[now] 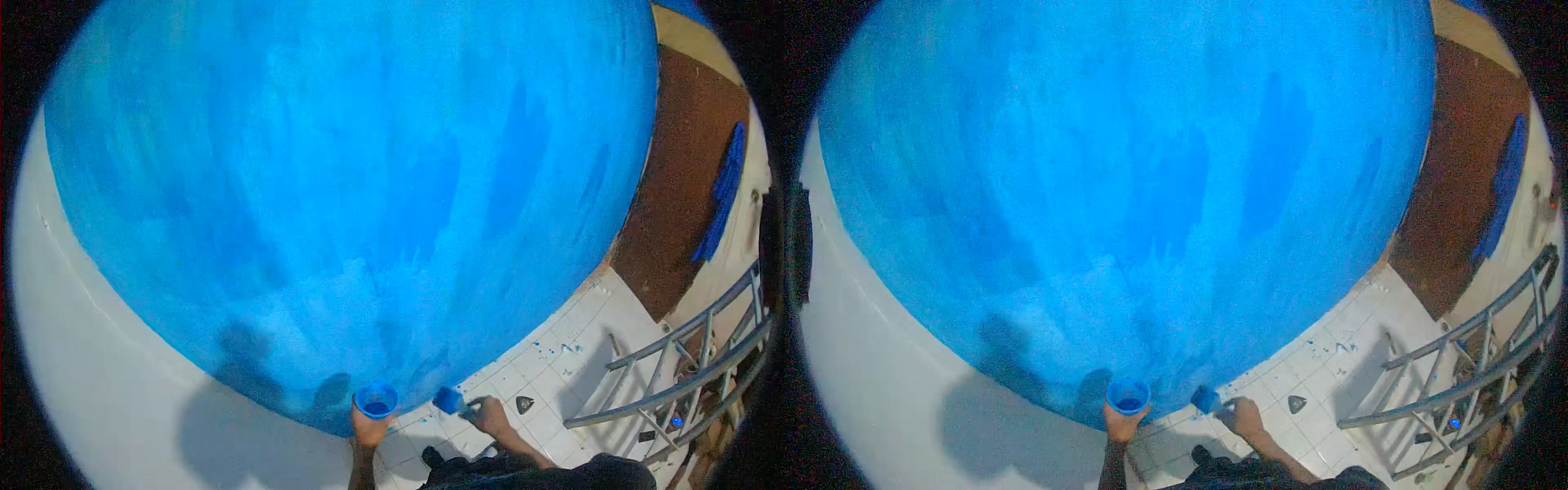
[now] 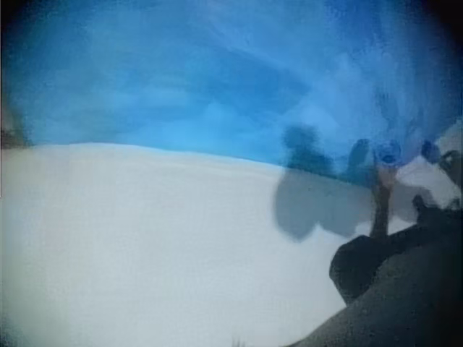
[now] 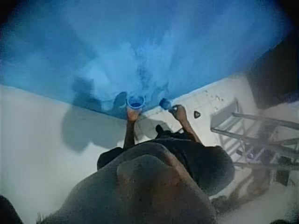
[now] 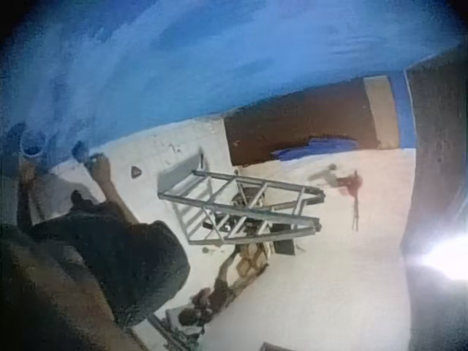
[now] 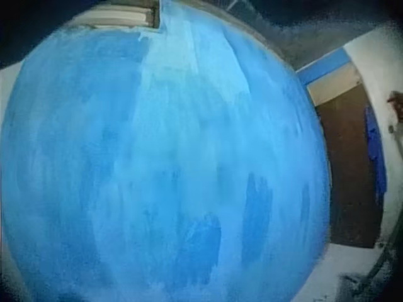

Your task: The person moves a ladder and paints a wall using a paintbrush, repeatedly dipping the brush into a container of paint.

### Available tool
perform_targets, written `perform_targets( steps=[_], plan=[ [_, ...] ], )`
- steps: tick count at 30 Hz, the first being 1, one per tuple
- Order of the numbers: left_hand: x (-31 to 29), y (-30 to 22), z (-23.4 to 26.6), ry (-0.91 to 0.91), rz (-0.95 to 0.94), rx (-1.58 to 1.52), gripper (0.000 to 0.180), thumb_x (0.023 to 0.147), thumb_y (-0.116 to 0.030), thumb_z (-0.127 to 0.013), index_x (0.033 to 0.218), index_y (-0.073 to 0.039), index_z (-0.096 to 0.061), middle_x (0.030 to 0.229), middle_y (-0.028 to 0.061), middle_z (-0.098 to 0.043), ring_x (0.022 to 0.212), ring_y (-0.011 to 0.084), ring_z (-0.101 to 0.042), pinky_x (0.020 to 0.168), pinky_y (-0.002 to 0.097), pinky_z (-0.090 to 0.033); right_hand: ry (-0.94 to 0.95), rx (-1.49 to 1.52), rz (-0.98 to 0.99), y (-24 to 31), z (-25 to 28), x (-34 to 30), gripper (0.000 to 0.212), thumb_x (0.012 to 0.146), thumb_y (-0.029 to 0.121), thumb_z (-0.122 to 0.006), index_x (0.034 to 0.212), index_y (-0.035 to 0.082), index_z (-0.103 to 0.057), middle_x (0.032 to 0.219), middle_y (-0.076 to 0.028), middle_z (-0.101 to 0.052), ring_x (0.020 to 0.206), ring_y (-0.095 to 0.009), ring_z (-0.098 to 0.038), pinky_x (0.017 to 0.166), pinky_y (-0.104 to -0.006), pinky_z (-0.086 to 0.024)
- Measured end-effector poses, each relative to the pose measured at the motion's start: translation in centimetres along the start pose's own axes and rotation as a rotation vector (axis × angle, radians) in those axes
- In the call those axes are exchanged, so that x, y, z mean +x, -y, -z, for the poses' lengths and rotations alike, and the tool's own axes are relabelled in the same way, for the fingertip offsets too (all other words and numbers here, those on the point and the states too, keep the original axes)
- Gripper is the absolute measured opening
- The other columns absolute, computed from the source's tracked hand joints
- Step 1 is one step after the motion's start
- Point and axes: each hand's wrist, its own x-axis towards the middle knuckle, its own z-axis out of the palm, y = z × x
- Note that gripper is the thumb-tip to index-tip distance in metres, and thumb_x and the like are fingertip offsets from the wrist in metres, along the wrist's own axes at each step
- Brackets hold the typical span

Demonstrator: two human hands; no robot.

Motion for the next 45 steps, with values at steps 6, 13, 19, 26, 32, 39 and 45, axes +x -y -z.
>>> perform_targets(
  steps=[6, 13, 19, 26, 32, 39, 45],
  plan=[
    [-0.8, -4.0, -1.8, 0.024, -0.044, -0.017, 0.068, 0.053, -0.015, -0.087, 0.108, 0.001, -0.050, 0.100, 0.0105, -0.060, 0.092, 0.0226, -0.059, 0.082, 0.0363, -0.047, -0.021, 0.150, -0.005, -4.7, 2.7, -5.2, 0.028, 0.068, 0.025, -0.074, 0.080, 0.000, -0.068, 0.061, -0.016, -0.063, 0.055, -0.026, -0.064, 0.057, -0.0353, -0.051],
    [-7.3, -9.5, -6.7, -0.041, -0.145, 0.064, 0.068, 0.052, -0.018, -0.087, 0.108, 0.000, -0.051, 0.100, 0.0145, -0.061, 0.092, 0.0254, -0.060, 0.080, 0.0371, -0.047, 0.004, 0.521, -0.266, -4.7, 9.3, -12.0, 0.028, 0.079, 0.021, -0.068, 0.091, -0.004, -0.063, 0.058, -0.009, -0.063, 0.044, -0.012, -0.054, 0.043, -0.0271, -0.042],
    [-17.8, -10.7, -10.7, 0.133, -0.066, -0.229, 0.063, 0.058, -0.015, -0.086, 0.110, -0.003, -0.053, 0.101, 0.0080, -0.062, 0.093, 0.0166, -0.059, 0.083, 0.0329, -0.047, 0.160, 0.741, -0.390, -12.0, 10.9, -22.2, 0.033, 0.086, 0.027, -0.061, 0.093, -0.006, -0.062, 0.059, -0.010, -0.060, 0.040, -0.009, -0.048, 0.037, -0.0243, -0.035],
    [-29.9, -16.2, -10.5, 0.375, 0.003, -0.153, 0.066, 0.058, -0.016, -0.085, 0.114, -0.003, -0.052, 0.107, 0.0063, -0.061, 0.098, 0.0162, -0.058, 0.086, 0.0336, -0.047, 0.309, 0.822, -0.476, -20.4, 13.1, -31.3, 0.039, 0.089, 0.030, -0.056, 0.095, -0.009, -0.061, 0.062, -0.015, -0.062, 0.041, -0.013, -0.052, 0.039, -0.0256, -0.039],
    [-36.0, -18.6, -10.8, 0.476, 0.080, -0.123, 0.072, 0.061, -0.025, -0.085, 0.118, -0.002, -0.048, 0.110, 0.0102, -0.058, 0.100, 0.0177, -0.057, 0.088, 0.0327, -0.046, 0.493, 0.541, -0.187, -23.7, 13.1, -31.6, 0.033, 0.088, 0.024, -0.050, 0.092, -0.006, -0.063, 0.072, -0.016, -0.067, 0.056, -0.021, -0.063, 0.054, -0.0322, -0.049],
    [-39.3, -20.1, -9.4, 0.502, 0.078, -0.017, 0.081, 0.061, -0.023, -0.086, 0.126, -0.002, -0.041, 0.116, 0.0105, -0.056, 0.108, 0.0196, -0.054, 0.094, 0.0346, -0.043, 0.098, 0.320, 0.064, -15.8, 14.7, -31.0, 0.035, 0.087, 0.030, -0.055, 0.084, -0.004, -0.064, 0.062, -0.022, -0.056, 0.059, -0.029, -0.057, 0.057, -0.0395, -0.043],
    [-39.9, -20.0, -9.3, 0.407, 0.063, 0.026, 0.074, 0.061, -0.025, -0.085, 0.118, 0.000, -0.047, 0.110, 0.0106, -0.059, 0.101, 0.0182, -0.057, 0.088, 0.0324, -0.045, 0.018, 0.628, 0.038, -11.2, 19.1, -34.0, 0.027, 0.082, 0.024, -0.067, 0.074, -0.002, -0.062, 0.053, 0.003, -0.040, 0.053, -0.006, -0.034, 0.046, -0.0274, -0.026]
  ],
)
